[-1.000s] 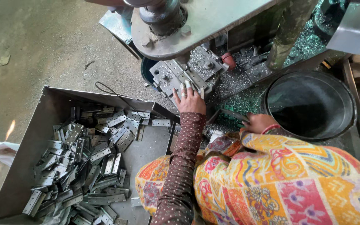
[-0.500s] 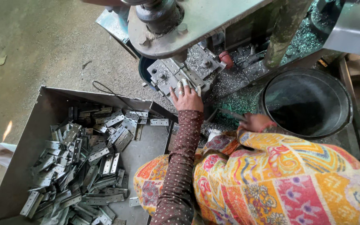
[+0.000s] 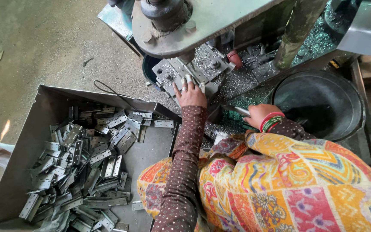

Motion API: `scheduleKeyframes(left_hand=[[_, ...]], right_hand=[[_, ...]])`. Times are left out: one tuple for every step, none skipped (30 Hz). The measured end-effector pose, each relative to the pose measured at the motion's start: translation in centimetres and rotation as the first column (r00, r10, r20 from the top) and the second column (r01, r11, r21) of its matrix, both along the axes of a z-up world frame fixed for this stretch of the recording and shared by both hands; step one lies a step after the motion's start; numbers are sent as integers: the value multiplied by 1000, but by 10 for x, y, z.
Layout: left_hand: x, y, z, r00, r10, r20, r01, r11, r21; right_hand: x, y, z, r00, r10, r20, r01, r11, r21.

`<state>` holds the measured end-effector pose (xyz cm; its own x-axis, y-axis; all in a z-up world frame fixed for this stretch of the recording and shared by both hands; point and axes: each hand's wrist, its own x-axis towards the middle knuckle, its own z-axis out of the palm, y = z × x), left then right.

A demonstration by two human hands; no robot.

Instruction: The person sits on the floor and repeatedly places small metal pieces into a press machine, activates the press with a lever, and then removes the processed pieces into a metal bin.

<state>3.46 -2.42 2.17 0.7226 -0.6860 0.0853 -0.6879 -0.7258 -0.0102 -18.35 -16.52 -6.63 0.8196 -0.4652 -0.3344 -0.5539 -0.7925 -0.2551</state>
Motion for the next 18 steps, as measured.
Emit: scheduleKeyframes(left_hand=[[2, 0, 1, 1000, 5, 3, -5, 1000, -15], [4, -1, 2, 1000, 1, 28, 0, 1000, -21], [6, -1, 4, 999, -3, 54, 4, 1000, -27], [6, -2, 5, 997, -2, 77, 5, 999, -38], [7, -3, 5, 998, 3, 57, -2, 1000, -17], [2, 1, 1, 1000, 5, 27, -5, 1000, 13], [-3, 6, -3, 1000, 8, -3, -8, 999, 43], [-1, 1, -1, 1000, 6, -12, -6, 1000, 27], [3, -3, 2, 1000, 4, -20, -3, 1000, 12], [4, -1, 2, 999, 8, -34, -7, 1000, 9], [6, 0, 2, 1000, 8, -21, -8, 1000, 4], [7, 0, 0, 1000, 5, -10, -5, 1000, 5], [8, -1, -2, 1000, 3, 2, -3, 1000, 6], [6, -1, -5, 1000, 0, 6, 0, 1000, -16], [5, -1, -7, 1000, -2, 11, 2, 999, -39], [4, -1, -9, 1000, -4, 18, 5, 998, -61], [4, -1, -9, 1000, 2, 6, -2, 998, -56], [5, -1, -8, 1000, 6, -2, -7, 999, -50]], right_hand=[[-3, 4, -1, 1000, -24, -16, 25, 999, 23], [-6, 5, -3, 998, -53, -27, 54, 998, 37], [-8, 7, -6, 996, -81, -39, 83, 995, 51], [-11, 6, -8, 996, -85, -20, 86, 995, 49], [-14, 6, -11, 996, -89, 0, 89, 995, 47], [-24, 11, -16, 995, -96, 8, 96, 994, 54], [-32, 18, -19, 996, -87, 5, 86, 993, 83], [-27, 12, -16, 997, -77, 23, 74, 993, 92], [-20, 6, -11, 997, -66, 42, 62, 993, 101], [-14, 6, -7, 998, -55, 35, 51, 994, 92], [-7, 4, -3, 999, -44, 29, 41, 996, 82], [-2, 3, 1, 999, -35, 20, 33, 996, 79], [5, 1, 4, 999, -34, 7, 33, 998, 48], [7, 0, 6, 999, -33, -13, 34, 999, 21], [6, 1, 6, 999, -33, -34, 33, 999, -6], [4, 2, 5, 999, -40, -33, 40, 999, 4], [1, 3, 3, 998, -47, -33, 47, 999, 15], [-2, 5, -1, 998, -56, -30, 57, 998, 28]])
